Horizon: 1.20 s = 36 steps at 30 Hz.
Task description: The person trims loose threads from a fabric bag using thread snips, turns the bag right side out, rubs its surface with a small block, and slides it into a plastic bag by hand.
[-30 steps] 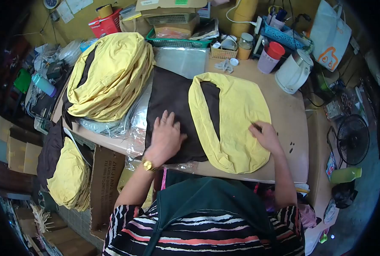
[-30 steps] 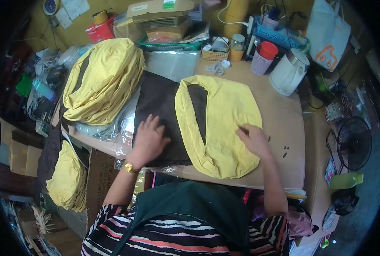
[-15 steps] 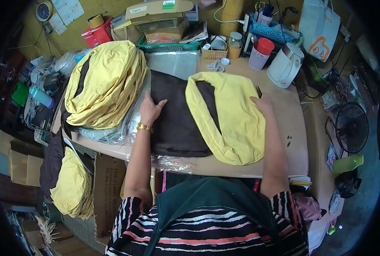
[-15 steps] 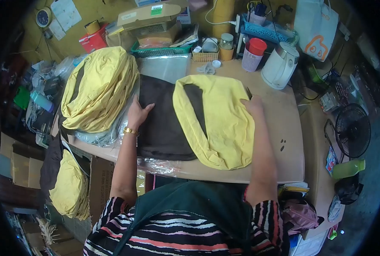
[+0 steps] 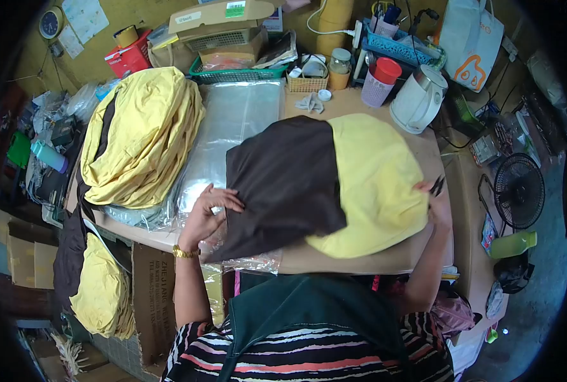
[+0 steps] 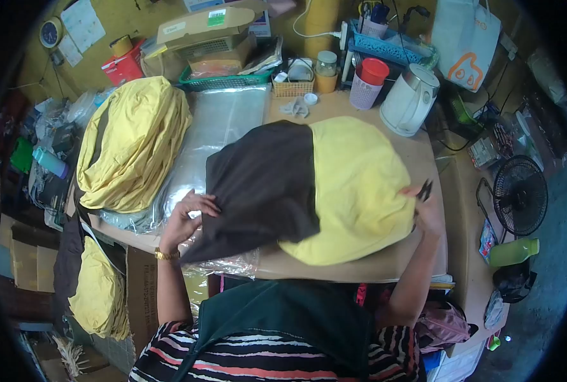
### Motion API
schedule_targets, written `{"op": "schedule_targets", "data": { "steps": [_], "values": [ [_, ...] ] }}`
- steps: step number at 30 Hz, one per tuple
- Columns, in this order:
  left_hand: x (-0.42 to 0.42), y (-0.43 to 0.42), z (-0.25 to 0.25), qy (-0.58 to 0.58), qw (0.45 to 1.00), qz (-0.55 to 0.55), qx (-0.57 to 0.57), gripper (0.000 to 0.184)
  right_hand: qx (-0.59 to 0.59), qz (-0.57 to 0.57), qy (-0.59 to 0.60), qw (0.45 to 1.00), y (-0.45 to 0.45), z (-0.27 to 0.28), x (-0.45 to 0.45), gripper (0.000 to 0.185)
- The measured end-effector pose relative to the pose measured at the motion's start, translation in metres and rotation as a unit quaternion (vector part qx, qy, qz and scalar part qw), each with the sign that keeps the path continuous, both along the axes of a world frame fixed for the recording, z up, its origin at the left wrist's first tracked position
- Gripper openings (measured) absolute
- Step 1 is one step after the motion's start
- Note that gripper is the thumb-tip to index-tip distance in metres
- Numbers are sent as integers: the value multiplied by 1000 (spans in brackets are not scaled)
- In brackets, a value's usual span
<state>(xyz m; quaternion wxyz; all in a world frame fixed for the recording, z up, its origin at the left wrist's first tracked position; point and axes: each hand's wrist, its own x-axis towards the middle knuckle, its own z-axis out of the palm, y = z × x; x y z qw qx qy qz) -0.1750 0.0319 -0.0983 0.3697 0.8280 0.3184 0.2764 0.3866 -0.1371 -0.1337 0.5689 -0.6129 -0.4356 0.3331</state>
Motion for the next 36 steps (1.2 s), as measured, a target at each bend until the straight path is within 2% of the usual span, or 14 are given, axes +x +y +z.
{"op": "schedule_targets", "data": {
  "steps": [5,11,16,18,20,21,22,23,25,29,30,33,35,36],
  "values": [
    [-1,-25,-26,113,993,18,-8,40,-40,72,51,995,-30,-24,-17,9],
    [-4,-26,-28,87,996,17,-32,39,-74,85,11,994,-29,-24,-14,13],
    [-11,-27,-23,71,997,9,-8,30,-165,-34,-93,981,-22,6,-28,7],
    [-17,-28,-20,-114,962,147,-201,19,-126,-100,-161,974,-11,32,-33,10],
    [1,-19,5,-355,915,101,-162,24,49,-143,-235,960,8,73,-41,14],
    [13,-23,39,-432,878,102,-180,24,38,-187,-227,955,16,103,-50,16],
    [22,-28,64,-437,858,169,-212,23,31,-162,-278,946,15,109,-27,17],
    [29,-30,79,-439,833,234,-241,23,106,-188,-154,964,32,132,-47,21],
    [35,-16,76,-481,804,231,-262,24,76,-195,-199,958,57,145,-29,25],
    [29,33,-12,-390,852,188,-293,23,-138,-149,-469,860,95,130,-42,22],
    [27,39,-26,-397,842,175,-322,23,-31,-181,-470,863,100,102,-37,24],
    [19,46,-39,-428,807,242,-326,26,-99,-76,-371,920,85,130,-146,27],
    [28,30,-6,-417,800,294,-315,30,-113,132,-205,963,87,69,-173,36],
    [30,24,-2,-275,868,413,-20,30,-145,162,-242,945,82,71,-203,39]
  ]
}}
